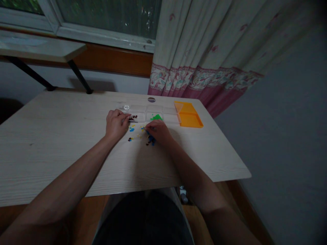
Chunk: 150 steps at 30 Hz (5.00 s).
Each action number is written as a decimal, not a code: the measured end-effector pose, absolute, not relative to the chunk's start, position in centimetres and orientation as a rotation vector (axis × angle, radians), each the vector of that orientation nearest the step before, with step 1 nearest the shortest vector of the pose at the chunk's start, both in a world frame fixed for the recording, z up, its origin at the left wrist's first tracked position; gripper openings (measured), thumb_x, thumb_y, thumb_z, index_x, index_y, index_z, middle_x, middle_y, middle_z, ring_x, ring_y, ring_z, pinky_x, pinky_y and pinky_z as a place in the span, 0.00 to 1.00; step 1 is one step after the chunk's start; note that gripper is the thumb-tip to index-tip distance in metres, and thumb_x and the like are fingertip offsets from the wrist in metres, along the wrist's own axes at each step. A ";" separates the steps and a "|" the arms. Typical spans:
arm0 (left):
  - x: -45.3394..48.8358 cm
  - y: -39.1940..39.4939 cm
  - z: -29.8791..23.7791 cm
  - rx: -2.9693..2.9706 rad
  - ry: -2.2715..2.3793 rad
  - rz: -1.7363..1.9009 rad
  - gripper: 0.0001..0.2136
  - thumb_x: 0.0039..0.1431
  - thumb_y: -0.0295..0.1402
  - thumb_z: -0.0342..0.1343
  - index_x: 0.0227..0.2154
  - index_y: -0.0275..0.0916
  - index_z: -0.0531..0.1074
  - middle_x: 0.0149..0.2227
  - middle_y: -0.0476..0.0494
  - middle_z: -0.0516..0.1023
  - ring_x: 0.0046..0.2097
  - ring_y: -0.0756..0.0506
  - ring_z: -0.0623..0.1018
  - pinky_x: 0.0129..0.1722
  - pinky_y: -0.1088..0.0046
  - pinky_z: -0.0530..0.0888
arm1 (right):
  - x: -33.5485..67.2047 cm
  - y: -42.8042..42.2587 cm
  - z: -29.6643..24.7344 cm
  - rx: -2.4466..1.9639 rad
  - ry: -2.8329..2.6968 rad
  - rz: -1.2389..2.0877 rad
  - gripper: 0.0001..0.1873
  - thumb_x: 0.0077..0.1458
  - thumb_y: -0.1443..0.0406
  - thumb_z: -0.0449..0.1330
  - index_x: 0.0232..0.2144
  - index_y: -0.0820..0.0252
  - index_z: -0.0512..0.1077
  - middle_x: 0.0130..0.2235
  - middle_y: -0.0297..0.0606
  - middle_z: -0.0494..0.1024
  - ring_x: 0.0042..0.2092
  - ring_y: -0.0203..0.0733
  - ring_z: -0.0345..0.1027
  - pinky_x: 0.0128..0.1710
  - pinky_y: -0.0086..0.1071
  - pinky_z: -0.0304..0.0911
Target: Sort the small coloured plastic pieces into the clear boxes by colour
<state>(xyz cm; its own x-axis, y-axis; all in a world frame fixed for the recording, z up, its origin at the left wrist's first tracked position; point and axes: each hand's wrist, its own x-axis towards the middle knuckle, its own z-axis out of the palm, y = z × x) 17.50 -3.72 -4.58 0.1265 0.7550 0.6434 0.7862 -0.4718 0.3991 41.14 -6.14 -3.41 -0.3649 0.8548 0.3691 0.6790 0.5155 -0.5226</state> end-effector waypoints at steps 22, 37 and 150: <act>19.0 -5.3 -3.5 -2.719 -1.042 -1.189 0.09 0.66 0.40 0.56 0.41 0.44 0.80 0.37 0.43 0.76 0.43 0.42 0.72 0.45 0.62 0.68 | 40.3 -6.0 -3.5 -1.122 -1.894 0.724 0.19 0.60 0.49 0.60 0.30 0.57 0.79 0.31 0.36 0.79 0.36 0.38 0.70 0.37 0.31 0.63; 17.7 -4.3 -3.8 -2.363 -1.511 -1.217 0.09 0.63 0.39 0.58 0.36 0.41 0.81 0.36 0.42 0.75 0.44 0.40 0.70 0.47 0.58 0.67 | 40.5 -6.4 -3.4 -1.185 -1.579 0.885 0.13 0.55 0.53 0.62 0.31 0.56 0.72 0.29 0.33 0.79 0.33 0.38 0.75 0.37 0.33 0.68; 17.4 -3.6 -4.7 -2.239 -1.702 -1.204 0.12 0.63 0.40 0.56 0.39 0.42 0.82 0.38 0.41 0.71 0.46 0.39 0.69 0.49 0.57 0.67 | 36.3 -8.9 -2.3 -1.041 -2.668 0.066 0.13 0.67 0.60 0.57 0.42 0.56 0.81 0.46 0.42 0.78 0.48 0.46 0.64 0.46 0.39 0.54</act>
